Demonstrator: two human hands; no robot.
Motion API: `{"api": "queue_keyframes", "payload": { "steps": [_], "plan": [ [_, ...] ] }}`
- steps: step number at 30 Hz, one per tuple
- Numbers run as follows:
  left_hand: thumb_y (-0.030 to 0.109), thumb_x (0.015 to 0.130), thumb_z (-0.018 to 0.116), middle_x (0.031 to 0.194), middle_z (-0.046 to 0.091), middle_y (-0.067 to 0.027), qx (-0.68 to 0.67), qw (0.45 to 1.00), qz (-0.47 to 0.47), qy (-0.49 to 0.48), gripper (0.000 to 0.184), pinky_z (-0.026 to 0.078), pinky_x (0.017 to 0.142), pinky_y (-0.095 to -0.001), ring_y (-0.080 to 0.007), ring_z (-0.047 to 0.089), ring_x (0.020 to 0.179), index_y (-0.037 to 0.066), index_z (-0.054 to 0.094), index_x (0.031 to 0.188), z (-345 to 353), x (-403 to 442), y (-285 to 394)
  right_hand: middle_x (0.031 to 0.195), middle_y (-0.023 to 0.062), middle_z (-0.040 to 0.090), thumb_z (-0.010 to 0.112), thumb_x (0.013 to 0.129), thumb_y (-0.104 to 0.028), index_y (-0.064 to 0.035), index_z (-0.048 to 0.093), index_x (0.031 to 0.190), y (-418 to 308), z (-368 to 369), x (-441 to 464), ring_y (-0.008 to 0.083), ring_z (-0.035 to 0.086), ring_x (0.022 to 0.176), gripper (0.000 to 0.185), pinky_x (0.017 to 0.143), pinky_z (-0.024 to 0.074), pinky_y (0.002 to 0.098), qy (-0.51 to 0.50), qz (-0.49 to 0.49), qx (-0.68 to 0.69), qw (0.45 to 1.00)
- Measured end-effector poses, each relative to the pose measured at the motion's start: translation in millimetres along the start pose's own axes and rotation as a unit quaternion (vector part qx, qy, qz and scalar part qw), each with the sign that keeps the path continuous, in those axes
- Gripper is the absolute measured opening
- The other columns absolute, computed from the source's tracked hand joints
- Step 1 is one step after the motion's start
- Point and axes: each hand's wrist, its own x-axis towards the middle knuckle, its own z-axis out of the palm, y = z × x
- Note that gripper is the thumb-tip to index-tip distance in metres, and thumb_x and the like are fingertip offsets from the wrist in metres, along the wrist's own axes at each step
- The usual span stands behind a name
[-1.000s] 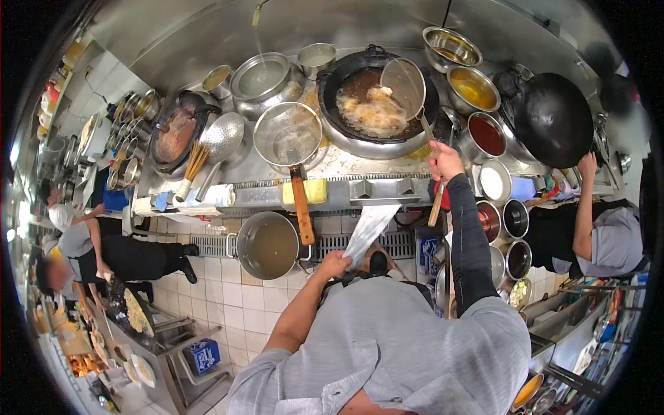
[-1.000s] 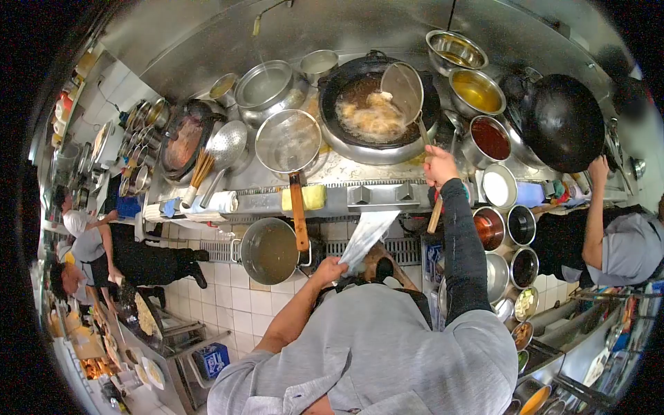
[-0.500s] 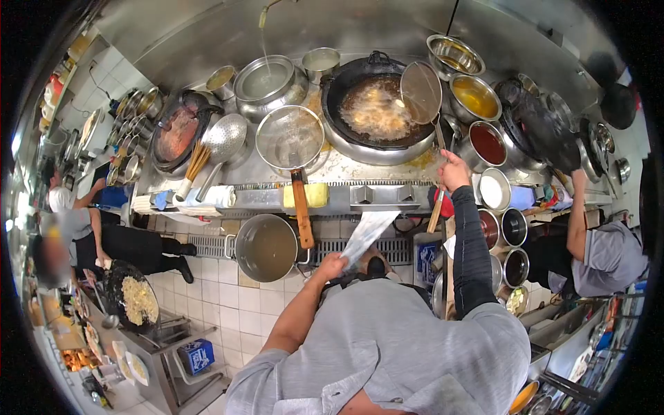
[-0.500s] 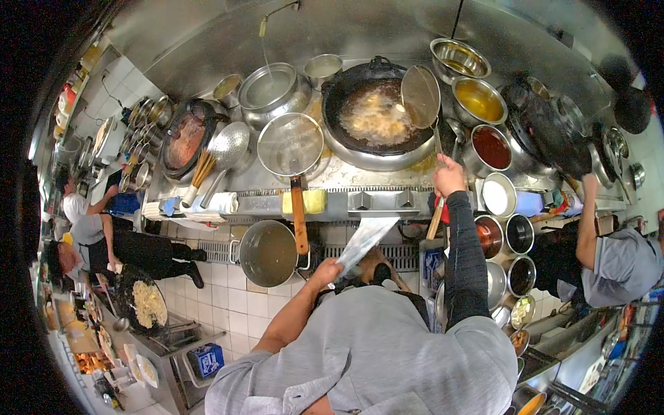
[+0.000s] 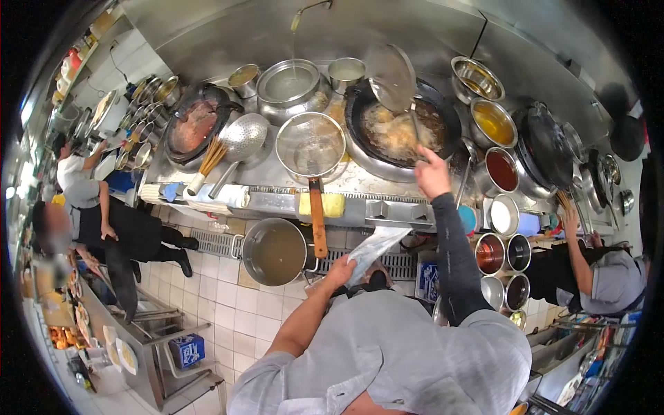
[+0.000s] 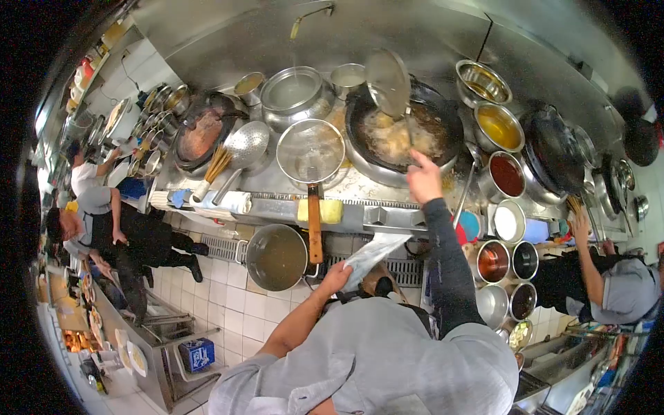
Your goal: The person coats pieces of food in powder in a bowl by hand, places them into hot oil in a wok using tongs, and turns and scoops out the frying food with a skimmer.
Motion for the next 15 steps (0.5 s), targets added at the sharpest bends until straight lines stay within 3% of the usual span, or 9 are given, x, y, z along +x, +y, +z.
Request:
{"api": "queue_keyframes", "payload": {
  "steps": [2, 3, 5, 7, 10, 11, 12, 14, 15],
  "plan": [
    [0.028, 0.093, 0.054, 0.103, 0.069, -0.0136, -0.012, 1.000, -0.021, -0.020, 0.038, 0.048, 0.087, -0.0349, -0.0226, 0.064, 0.096, 0.000, 0.062, 0.117, 0.0, 0.4, 2.9, 0.085, 0.0212, 0.068, 0.055, 0.080, -0.006, 0.0008, 0.063, 0.120, 2.3, 45.3, 23.7, 0.0283, 0.065, 0.070, 0.041, 0.073, 0.0515, 0.0359, 0.004, -0.137, -0.176, 0.975],
    [0.029, 0.093, 0.056, 0.100, 0.069, -0.0117, -0.003, 1.000, -0.014, -0.021, 0.036, 0.048, 0.085, -0.0342, -0.0210, 0.063, 0.092, 0.000, 0.063, 0.114, 4.3, 7.3, -13.0, 0.098, 0.0249, 0.068, 0.054, 0.080, -0.006, 0.0011, 0.062, 0.119, 12.4, 71.5, 41.0, 0.0368, 0.067, 0.087, 0.041, 0.083, 0.0518, 0.0396, 0.040, -0.290, -0.220, 0.930],
    [0.029, 0.093, 0.057, 0.098, 0.069, -0.0107, 0.001, 0.999, -0.010, -0.043, 0.036, 0.048, 0.084, -0.0335, -0.0205, 0.062, 0.090, 0.000, 0.063, 0.112, -2.4, 3.5, -2.9, 0.107, 0.0255, 0.066, 0.054, 0.080, -0.010, -0.0023, 0.061, 0.122, 9.6, 123.1, 61.9, 0.0408, 0.063, 0.102, 0.044, 0.089, 0.0506, 0.0439, 0.010, -0.247, -0.248, 0.937],
    [0.033, 0.092, 0.057, 0.096, 0.068, -0.0096, -0.002, 0.999, -0.002, -0.050, 0.038, 0.047, 0.082, -0.0321, -0.0200, 0.061, 0.086, 0.000, 0.064, 0.110, -9.4, -9.7, 21.1, 0.105, 0.0257, 0.066, 0.058, 0.079, -0.012, -0.0096, 0.061, 0.121, -18.5, 166.2, 61.0, 0.0411, 0.063, 0.101, 0.042, 0.087, 0.0512, 0.0489, -0.022, -0.138, -0.333, 0.933],
    [0.034, 0.093, 0.052, 0.102, 0.068, -0.0100, -0.050, 0.997, 0.006, -0.059, 0.041, 0.048, 0.083, -0.0330, -0.0214, 0.063, 0.089, -0.001, 0.064, 0.110, -21.6, -24.1, 37.5, 0.102, 0.0259, 0.067, 0.060, 0.079, -0.013, -0.0070, 0.061, 0.120, 9.6, 197.4, 82.0, 0.0416, 0.064, 0.100, 0.041, 0.086, 0.0512, 0.0502, -0.059, -0.087, -0.365, 0.925],
    [0.030, 0.093, 0.047, 0.111, 0.068, -0.0118, -0.442, 0.874, -0.171, -0.109, 0.043, 0.050, 0.088, -0.0359, -0.0240, 0.064, 0.097, -0.002, 0.062, 0.118, -7.5, -10.9, -1.2, 0.100, 0.0269, 0.066, 0.056, 0.082, -0.011, -0.0068, 0.061, 0.120, 15.7, 198.6, 72.0, 0.0431, 0.063, 0.097, 0.039, 0.084, 0.0506, 0.0500, -0.036, -0.113, -0.321, 0.940],
    [0.026, 0.092, 0.044, 0.118, 0.066, -0.0130, -0.534, 0.820, -0.100, -0.180, 0.047, 0.049, 0.096, -0.0396, -0.0258, 0.064, 0.106, -0.003, 0.057, 0.126, -11.4, -12.8, -5.1, 0.099, 0.0279, 0.065, 0.052, 0.084, -0.010, -0.0066, 0.060, 0.120, 22.6, 199.0, 63.6, 0.0446, 0.063, 0.095, 0.037, 0.082, 0.0500, 0.0498, -0.015, -0.142, -0.277, 0.950],
    [0.022, 0.095, 0.042, 0.120, 0.065, -0.0142, -0.572, 0.799, -0.089, -0.163, 0.045, 0.047, 0.102, -0.0402, -0.0269, 0.063, 0.111, -0.004, 0.054, 0.129, -16.7, -27.3, 33.2, 0.095, 0.0251, 0.067, 0.050, 0.086, -0.008, -0.0039, 0.057, 0.127, 78.9, 202.0, 54.5, 0.0387, 0.067, 0.090, 0.041, 0.082, 0.0512, 0.0439, -0.054, -0.208, -0.176, 0.961],
    [0.014, 0.097, 0.047, 0.122, 0.064, -0.0143, -0.584, 0.793, -0.124, -0.124, 0.038, 0.050, 0.099, -0.0389, -0.0254, 0.064, 0.110, -0.003, 0.053, 0.130, -14.9, -26.1, 36.1, 0.088, 0.0234, 0.068, 0.053, 0.082, -0.004, -0.0030, 0.057, 0.127, 102.1, 201.8, 33.5, 0.0374, 0.066, 0.074, 0.045, 0.070, 0.0522, 0.0427, -0.032, -0.225, -0.100, 0.969]
  ]
}}
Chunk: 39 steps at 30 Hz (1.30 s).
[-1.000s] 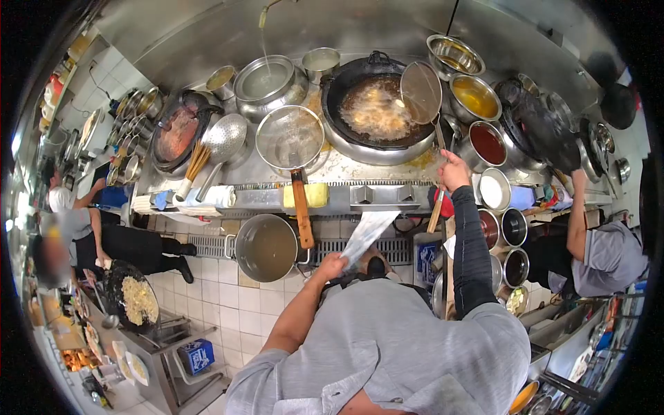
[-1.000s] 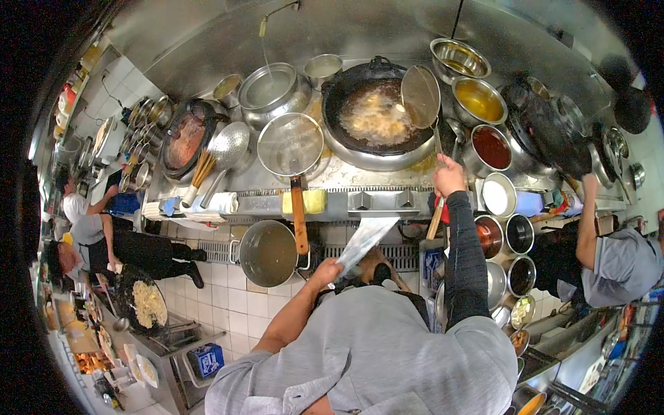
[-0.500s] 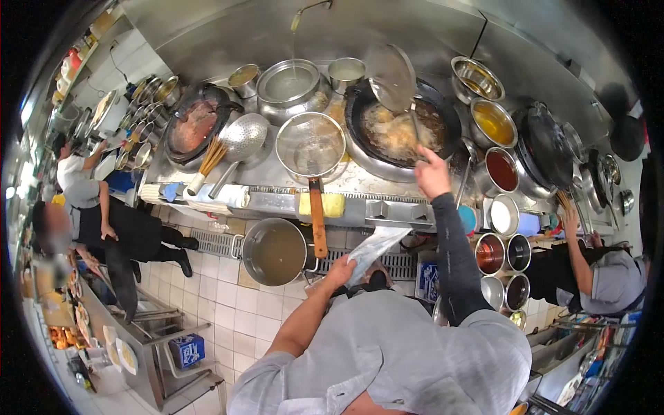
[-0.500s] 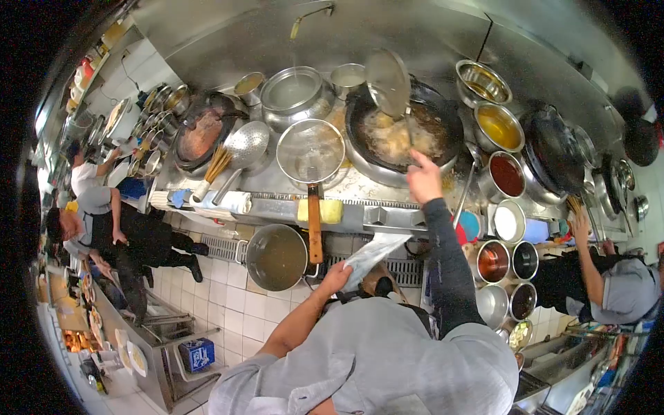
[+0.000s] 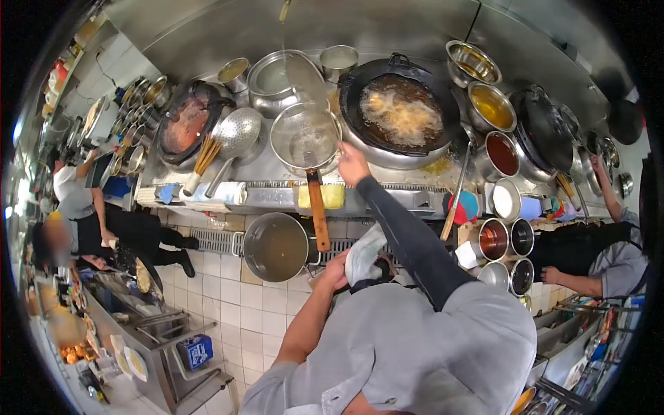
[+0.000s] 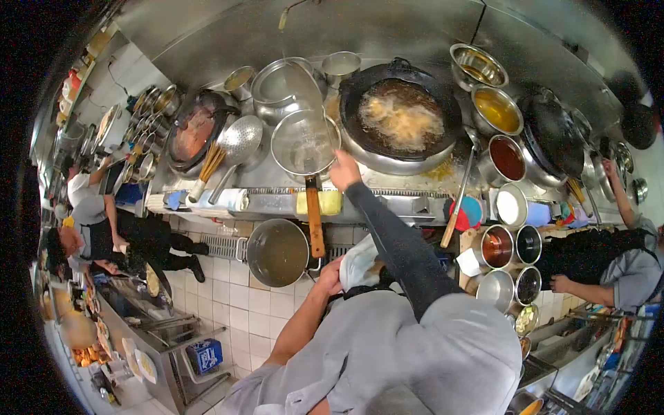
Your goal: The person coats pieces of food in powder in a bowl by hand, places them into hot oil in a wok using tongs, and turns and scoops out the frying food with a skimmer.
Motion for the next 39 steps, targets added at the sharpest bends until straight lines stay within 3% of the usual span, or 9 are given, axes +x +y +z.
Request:
{"api": "queue_keyframes", "payload": {
  "steps": [1, 9, 11, 14, 17, 25, 27, 31, 39],
  "plan": [
    [0.011, 0.096, 0.050, 0.123, 0.063, -0.0140, 0.026, 1.000, -0.011, 0.004, 0.037, 0.051, 0.097, -0.0382, -0.0245, 0.064, 0.110, -0.003, 0.053, 0.130, -1.1, 0.4, -1.0, 0.073, 0.0154, 0.064, 0.051, 0.088, -0.006, -0.0054, 0.054, 0.134, -67.1, -31.8, -24.7, 0.0241, 0.060, 0.052, 0.046, 0.048, 0.0478, 0.0381, -0.117, 0.273, 0.142, 0.944],
    [0.011, 0.096, 0.060, 0.115, 0.065, -0.0052, 0.065, 0.993, -0.093, -0.008, 0.039, 0.057, 0.079, -0.0357, -0.0181, 0.066, 0.097, 0.011, 0.050, 0.134, 9.2, 21.7, -21.4, 0.070, 0.0103, 0.063, 0.050, 0.094, -0.012, -0.0021, 0.034, 0.142, -10.9, 7.9, -104.5, 0.0145, 0.053, 0.040, 0.051, 0.035, 0.0453, 0.0317, -0.186, 0.437, 0.407, 0.781],
    [0.018, 0.098, 0.058, 0.118, 0.065, -0.0061, 0.094, 0.989, -0.105, -0.037, 0.038, 0.057, 0.083, -0.0393, -0.0204, 0.066, 0.100, 0.011, 0.050, 0.135, 10.7, 25.4, -25.4, 0.077, 0.0151, 0.066, 0.053, 0.094, -0.016, 0.0012, 0.046, 0.133, -10.3, 8.5, -109.5, 0.0238, 0.062, 0.054, 0.043, 0.049, 0.0525, 0.0378, -0.226, 0.446, 0.344, 0.795],
    [0.039, 0.098, 0.054, 0.123, 0.064, -0.0083, 0.036, 0.988, -0.138, -0.053, 0.044, 0.052, 0.096, -0.0428, -0.0242, 0.063, 0.111, 0.010, 0.055, 0.131, -3.7, 30.7, -33.6, 0.086, 0.0201, 0.066, 0.056, 0.092, -0.016, 0.0023, 0.059, 0.118, 10.6, -10.2, -128.6, 0.0344, 0.065, 0.077, 0.032, 0.071, 0.0539, 0.0427, -0.221, 0.108, -0.078, 0.966],
    [0.040, 0.097, 0.055, 0.124, 0.063, -0.0075, 0.033, 0.990, -0.112, -0.077, 0.045, 0.048, 0.101, -0.0408, -0.0227, 0.061, 0.113, 0.009, 0.056, 0.129, 15.1, 23.7, -31.2, 0.100, 0.0212, 0.064, 0.058, 0.088, -0.012, -0.0013, 0.065, 0.107, -10.3, -88.9, -159.1, 0.0378, 0.062, 0.092, 0.023, 0.084, 0.0495, 0.0433, 0.004, 0.086, -0.057, 0.995],
    [0.047, 0.101, 0.039, 0.132, 0.054, -0.0174, 0.140, 0.983, -0.059, 0.105, 0.055, 0.042, 0.101, -0.0482, -0.0316, 0.052, 0.122, 0.004, 0.049, 0.133, 68.5, 121.5, -73.1, 0.124, 0.0141, 0.060, 0.052, 0.097, -0.020, -0.0011, 0.054, 0.128, 2.0, -147.9, -246.4, 0.0229, 0.056, 0.116, 0.037, 0.098, 0.0435, 0.0317, -0.021, 0.372, 0.208, 0.905],
    [0.041, 0.101, 0.038, 0.131, 0.054, -0.0252, 0.258, 0.942, 0.013, 0.216, 0.052, 0.042, 0.098, -0.0492, -0.0374, 0.052, 0.120, -0.002, 0.052, 0.127, 62.6, 163.0, -70.4, 0.127, 0.0117, 0.059, 0.051, 0.099, -0.022, -0.0015, 0.052, 0.131, -11.7, -166.4, -241.2, 0.0183, 0.054, 0.118, 0.038, 0.099, 0.0431, 0.0303, -0.031, 0.421, 0.377, 0.824],
    [0.029, 0.096, 0.045, 0.112, 0.052, -0.0367, 0.692, 0.615, 0.342, 0.162, 0.042, 0.043, 0.085, -0.0543, -0.0525, 0.051, 0.100, -0.011, 0.058, 0.103, 144.4, 173.8, -13.4, 0.112, 0.0095, 0.064, 0.053, 0.100, -0.023, -0.0015, 0.053, 0.129, -21.6, -209.4, -272.6, 0.0141, 0.062, 0.100, 0.036, 0.082, 0.0510, 0.0289, -0.045, 0.374, 0.375, 0.847],
    [0.023, 0.093, 0.053, 0.124, 0.046, -0.0266, 0.880, 0.378, 0.275, 0.084, 0.028, 0.051, 0.080, -0.0504, -0.0425, 0.060, 0.091, -0.002, 0.059, 0.103, 142.4, 209.5, -50.2, 0.092, 0.0055, 0.065, 0.055, 0.098, -0.018, -0.0002, 0.058, 0.124, 42.2, -271.0, -347.8, 0.0114, 0.064, 0.071, 0.031, 0.063, 0.0515, 0.0246, -0.046, 0.466, 0.253, 0.847]
  ]
}}
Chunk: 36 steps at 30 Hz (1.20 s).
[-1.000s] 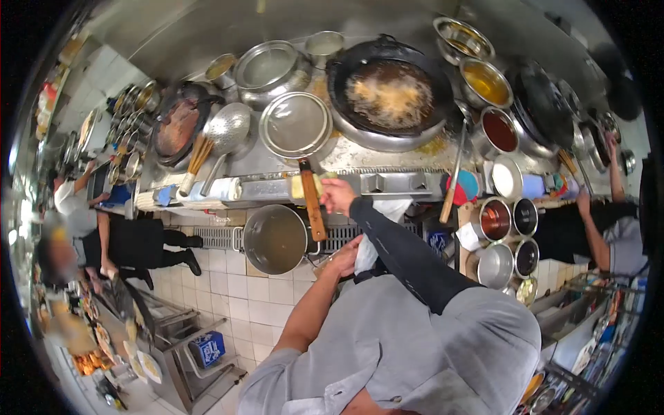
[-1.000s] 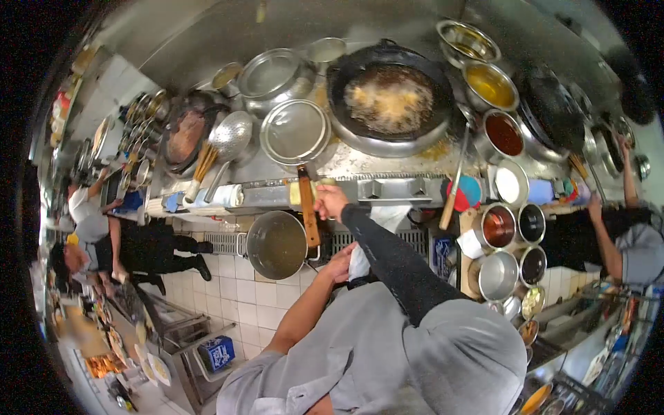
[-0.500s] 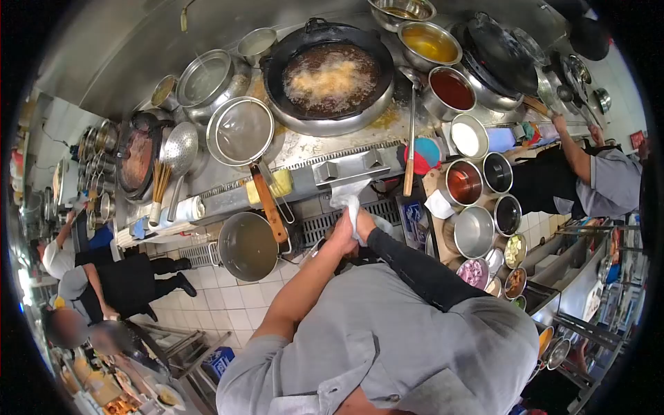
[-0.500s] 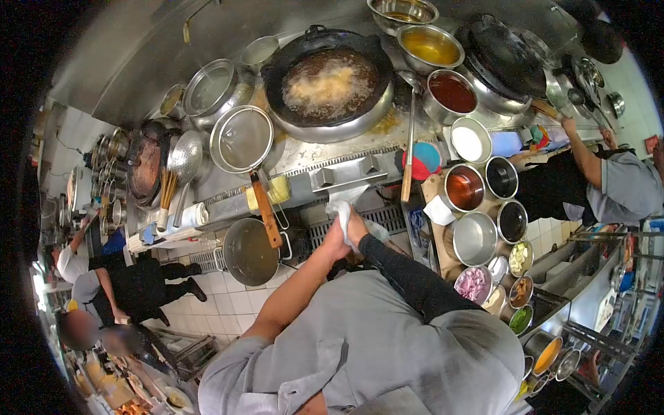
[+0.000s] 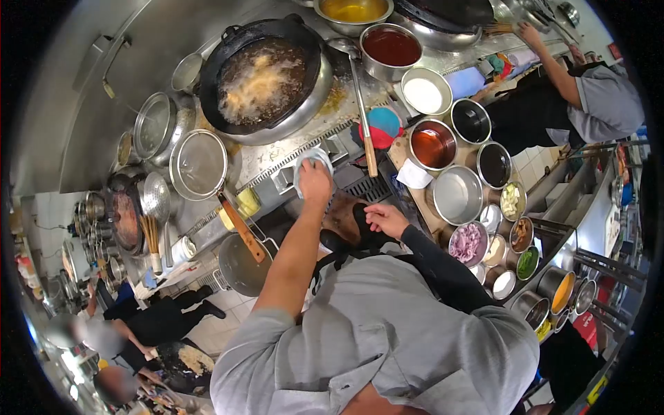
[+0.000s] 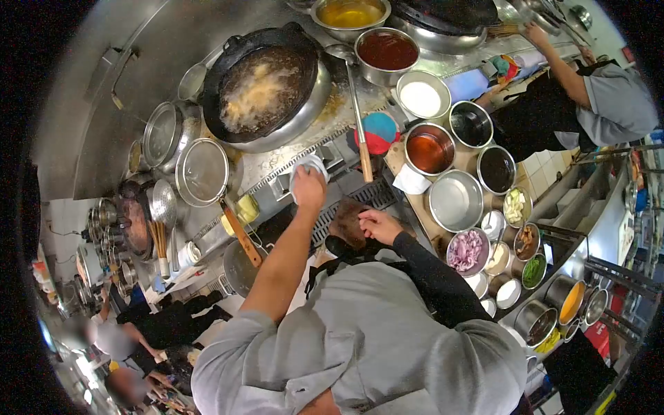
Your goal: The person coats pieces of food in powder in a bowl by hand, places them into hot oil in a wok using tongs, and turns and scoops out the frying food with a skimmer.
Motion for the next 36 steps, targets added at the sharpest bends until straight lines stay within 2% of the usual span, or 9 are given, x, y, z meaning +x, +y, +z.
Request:
{"api": "queue_keyframes", "payload": {
  "steps": [6, 8, 11, 14, 17, 21, 28, 31, 36],
  "plan": [
    [0.024, 0.092, 0.059, 0.120, 0.058, -0.0216, -0.446, 0.802, -0.197, -0.347, 0.029, 0.050, 0.077, -0.0457, -0.0374, 0.064, 0.089, 0.003, 0.060, 0.112, 2.5, -84.9, -28.1, 0.085, 0.0117, 0.067, 0.054, 0.093, -0.018, -0.0009, 0.064, 0.111, 39.9, 2.4, 67.3, 0.0209, 0.067, 0.072, 0.027, 0.063, 0.0535, 0.0327, -0.008, 0.143, -0.132, 0.981],
    [0.024, 0.096, 0.054, 0.103, 0.065, -0.0149, -0.415, 0.893, 0.103, -0.141, 0.029, 0.050, 0.074, -0.0443, -0.0311, 0.064, 0.085, 0.000, 0.060, 0.111, 20.2, -114.3, -14.0, 0.096, 0.0287, 0.066, 0.053, 0.085, -0.016, 0.0034, 0.065, 0.101, 41.9, 30.9, 93.7, 0.0442, 0.063, 0.091, 0.028, 0.079, 0.0506, 0.0467, -0.056, -0.279, -0.368, 0.885],
    [0.025, 0.100, 0.048, 0.085, 0.063, -0.0109, -0.275, 0.960, -0.047, 0.015, 0.031, 0.048, 0.069, -0.0384, -0.0234, 0.060, 0.078, -0.004, 0.060, 0.103, 100.7, -139.5, -86.1, 0.098, 0.0198, 0.069, 0.058, 0.088, -0.020, -0.0009, 0.064, 0.112, -30.8, 75.3, 78.1, 0.0305, 0.067, 0.089, 0.031, 0.082, 0.0516, 0.0389, -0.114, -0.200, -0.348, 0.909],
    [0.027, 0.100, 0.048, 0.075, 0.059, -0.0092, -0.450, 0.829, -0.297, 0.148, 0.035, 0.042, 0.065, -0.0383, -0.0162, 0.051, 0.070, -0.004, 0.061, 0.088, -25.3, -101.2, -47.0, 0.094, 0.0151, 0.069, 0.058, 0.091, -0.019, -0.0006, 0.063, 0.119, -71.1, 93.0, 60.1, 0.0197, 0.066, 0.084, 0.034, 0.079, 0.0523, 0.0333, -0.184, -0.222, -0.171, 0.942],
    [0.028, 0.098, 0.044, 0.097, 0.059, -0.0300, -0.227, 0.898, -0.324, 0.194, 0.041, 0.043, 0.083, -0.0472, -0.0440, 0.055, 0.092, -0.009, 0.058, 0.099, -27.5, -66.2, -87.2, 0.093, 0.0092, 0.070, 0.058, 0.093, -0.016, 0.0025, 0.062, 0.120, -76.8, 95.3, 59.0, 0.0130, 0.065, 0.080, 0.032, 0.074, 0.0529, 0.0284, -0.217, -0.120, -0.036, 0.968],
    [0.029, 0.096, 0.045, 0.097, 0.059, -0.0295, -0.154, 0.936, -0.276, 0.158, 0.041, 0.042, 0.087, -0.0504, -0.0461, 0.055, 0.096, -0.009, 0.056, 0.104, -10.9, -7.9, -98.6, 0.092, 0.0060, 0.068, 0.053, 0.097, -0.011, 0.0027, 0.061, 0.118, -39.9, 63.9, 73.6, 0.0120, 0.065, 0.078, 0.026, 0.068, 0.0522, 0.0268, -0.118, -0.201, -0.292, 0.928],
    [0.027, 0.095, 0.051, 0.093, 0.065, -0.0246, -0.335, 0.879, -0.337, 0.049, 0.034, 0.047, 0.083, -0.0438, -0.0391, 0.062, 0.087, -0.004, 0.060, 0.106, -29.6, -62.2, -73.8, 0.092, 0.0045, 0.066, 0.057, 0.097, -0.016, 0.0044, 0.059, 0.118, -63.2, 38.8, 30.5, 0.0117, 0.062, 0.073, 0.029, 0.068, 0.0513, 0.0247, -0.079, -0.014, -0.050, 0.996],
    [0.024, 0.098, 0.049, 0.098, 0.064, -0.0132, -0.444, 0.878, -0.154, -0.092, 0.031, 0.048, 0.080, -0.0360, -0.0234, 0.060, 0.086, -0.001, 0.061, 0.113, -21.4, -98.6, -28.1, 0.089, 0.0061, 0.066, 0.061, 0.094, -0.027, 0.0020, 0.063, 0.112, -72.8, 62.7, 26.3, 0.0170, 0.063, 0.073, 0.034, 0.068, 0.0520, 0.0313, -0.065, 0.010, 0.129, 0.989],
    [0.017, 0.099, 0.050, 0.096, 0.061, -0.0012, -0.604, 0.749, -0.220, -0.163, 0.030, 0.048, 0.074, -0.0280, -0.0122, 0.057, 0.080, 0.000, 0.059, 0.121, -47.7, -86.5, 20.2, 0.093, 0.0196, 0.069, 0.058, 0.089, -0.020, 0.0000, 0.064, 0.110, -50.9, 30.6, 97.3, 0.0334, 0.066, 0.085, 0.029, 0.076, 0.0505, 0.0417, 0.311, -0.221, -0.029, 0.924]
  ]
}}
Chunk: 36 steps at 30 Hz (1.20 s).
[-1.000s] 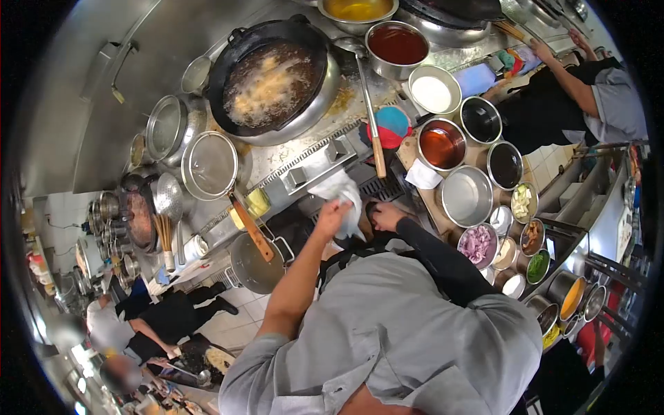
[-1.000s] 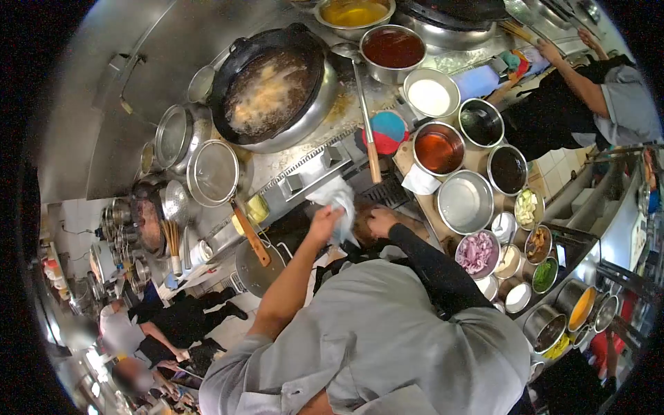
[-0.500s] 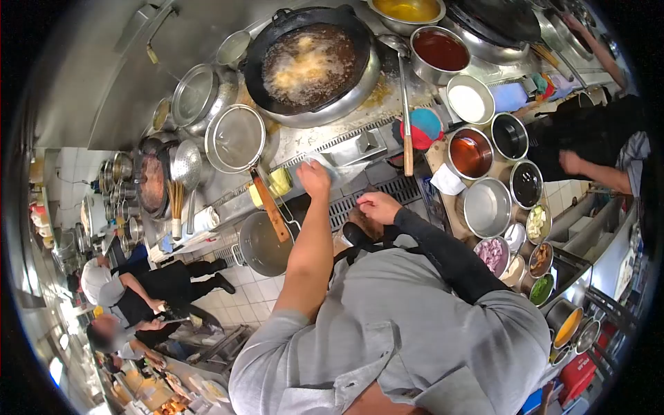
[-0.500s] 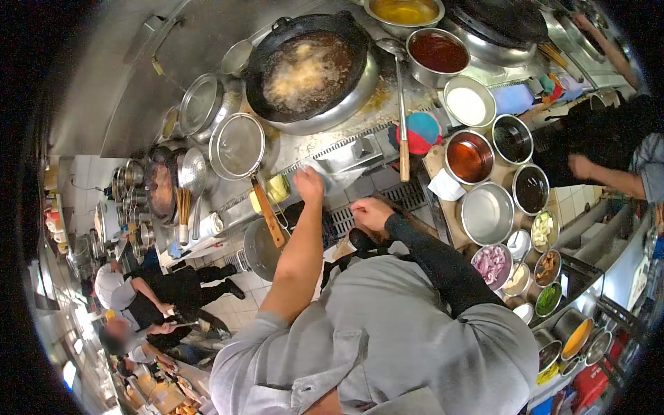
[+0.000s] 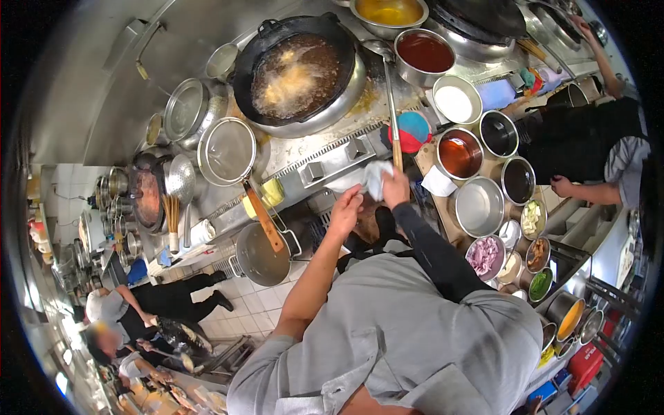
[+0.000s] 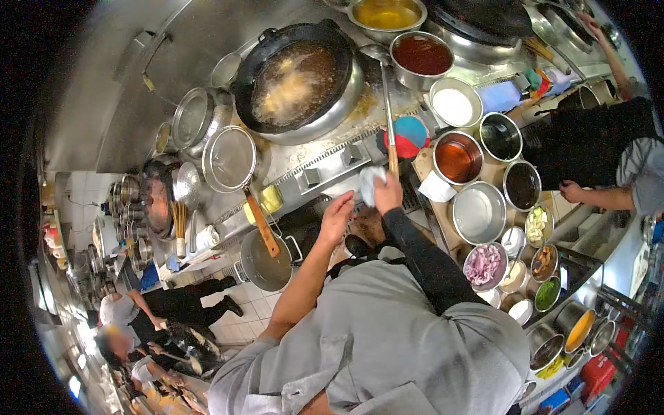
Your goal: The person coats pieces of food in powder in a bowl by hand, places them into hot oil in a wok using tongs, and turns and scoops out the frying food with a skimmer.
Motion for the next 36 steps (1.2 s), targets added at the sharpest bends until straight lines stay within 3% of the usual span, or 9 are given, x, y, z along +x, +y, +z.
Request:
{"api": "queue_keyframes", "payload": {
  "steps": [5, 8, 10, 12, 15, 18, 20, 27, 36],
  "plan": [
    [0.013, 0.097, 0.055, 0.095, 0.063, -0.0016, 0.069, 0.997, -0.028, -0.030, 0.028, 0.049, 0.070, -0.0256, -0.0097, 0.057, 0.079, 0.000, 0.058, 0.122, -21.3, -0.6, -14.8, 0.116, 0.0288, 0.054, 0.050, 0.092, -0.024, 0.0016, 0.057, 0.119, -28.7, 56.2, 74.0, 0.0459, 0.052, 0.110, 0.038, 0.090, 0.0454, 0.0507, -0.052, -0.089, -0.268, 0.958],
    [0.012, 0.096, 0.056, 0.096, 0.064, -0.0035, 0.007, 0.998, -0.067, -0.014, 0.025, 0.050, 0.069, -0.0262, -0.0104, 0.057, 0.078, 0.002, 0.057, 0.119, -34.0, -5.9, -35.6, 0.114, 0.0288, 0.056, 0.050, 0.092, -0.022, 0.0011, 0.058, 0.118, -34.2, 62.7, 56.3, 0.0450, 0.055, 0.107, 0.036, 0.091, 0.0455, 0.0515, -0.034, -0.130, -0.316, 0.939],
    [0.012, 0.096, 0.056, 0.096, 0.064, -0.0038, -0.065, 0.993, -0.096, 0.020, 0.025, 0.050, 0.069, -0.0267, -0.0112, 0.058, 0.077, 0.002, 0.056, 0.119, -37.3, -12.6, -39.4, 0.118, 0.0291, 0.054, 0.056, 0.089, -0.027, -0.0051, 0.064, 0.112, -42.2, 33.1, 50.1, 0.0471, 0.057, 0.101, 0.033, 0.091, 0.0454, 0.0527, -0.208, -0.047, -0.353, 0.911],
    [0.010, 0.096, 0.056, 0.095, 0.064, -0.0037, -0.062, 0.994, -0.089, 0.031, 0.022, 0.050, 0.068, -0.0269, -0.0117, 0.059, 0.077, 0.004, 0.056, 0.117, -42.3, -17.8, -43.1, 0.104, 0.0227, 0.056, 0.059, 0.086, -0.026, -0.0055, 0.069, 0.101, -53.4, -2.1, 16.2, 0.0406, 0.056, 0.098, 0.028, 0.084, 0.0449, 0.0537, -0.167, -0.195, -0.439, 0.861],
    [0.008, 0.096, 0.054, 0.090, 0.063, -0.0033, -0.054, 0.994, -0.082, 0.046, 0.019, 0.050, 0.065, -0.0270, -0.0116, 0.059, 0.075, 0.003, 0.056, 0.114, -50.7, -19.5, -50.0, 0.083, 0.0193, 0.057, 0.058, 0.086, -0.017, -0.0019, 0.066, 0.089, -60.8, -24.9, 3.0, 0.0405, 0.058, 0.083, 0.017, 0.074, 0.0458, 0.0498, -0.211, -0.298, -0.310, 0.878],
    [0.006, 0.095, 0.055, 0.088, 0.062, -0.0034, -0.057, 0.993, -0.071, 0.072, 0.019, 0.049, 0.061, -0.0265, -0.0103, 0.057, 0.071, 0.002, 0.055, 0.114, -43.6, -5.1, -65.0, 0.086, 0.0240, 0.063, 0.055, 0.095, -0.024, 0.0016, 0.061, 0.099, -71.3, -10.1, -18.9, 0.0410, 0.062, 0.083, 0.026, 0.073, 0.0474, 0.0452, -0.330, -0.124, -0.130, 0.927],
    [0.027, 0.099, 0.050, 0.102, 0.065, -0.0101, -0.122, 0.983, -0.122, 0.059, 0.028, 0.054, 0.079, -0.0401, -0.0233, 0.064, 0.087, 0.007, 0.057, 0.118, -40.6, 18.6, -74.9, 0.088, 0.0230, 0.064, 0.054, 0.096, -0.025, 0.0012, 0.061, 0.104, -68.2, 12.6, -31.3, 0.0363, 0.062, 0.079, 0.028, 0.074, 0.0489, 0.0402, -0.375, -0.070, -0.084, 0.920],
    [0.039, 0.101, 0.041, 0.114, 0.063, -0.0131, -0.520, 0.845, -0.120, -0.030, 0.041, 0.051, 0.087, -0.0460, -0.0296, 0.061, 0.100, 0.009, 0.054, 0.125, -14.1, 16.5, -40.0, 0.086, 0.0255, 0.066, 0.060, 0.092, -0.030, 0.0012, 0.066, 0.094, -52.1, 77.4, -39.9, 0.0411, 0.064, 0.078, 0.032, 0.070, 0.0493, 0.0429, -0.254, -0.090, -0.130, 0.954],
    [0.049, 0.102, 0.036, 0.130, 0.057, -0.0148, -0.460, 0.879, -0.079, 0.095, 0.054, 0.047, 0.098, -0.0490, -0.0335, 0.058, 0.114, 0.010, 0.049, 0.136, -17.8, 12.6, -25.4, 0.097, 0.0257, 0.067, 0.054, 0.089, -0.023, -0.0016, 0.064, 0.108, -46.0, 79.5, -60.3, 0.0445, 0.063, 0.092, 0.030, 0.082, 0.0499, 0.0481, -0.224, -0.098, -0.190, 0.951]
  ]
}}
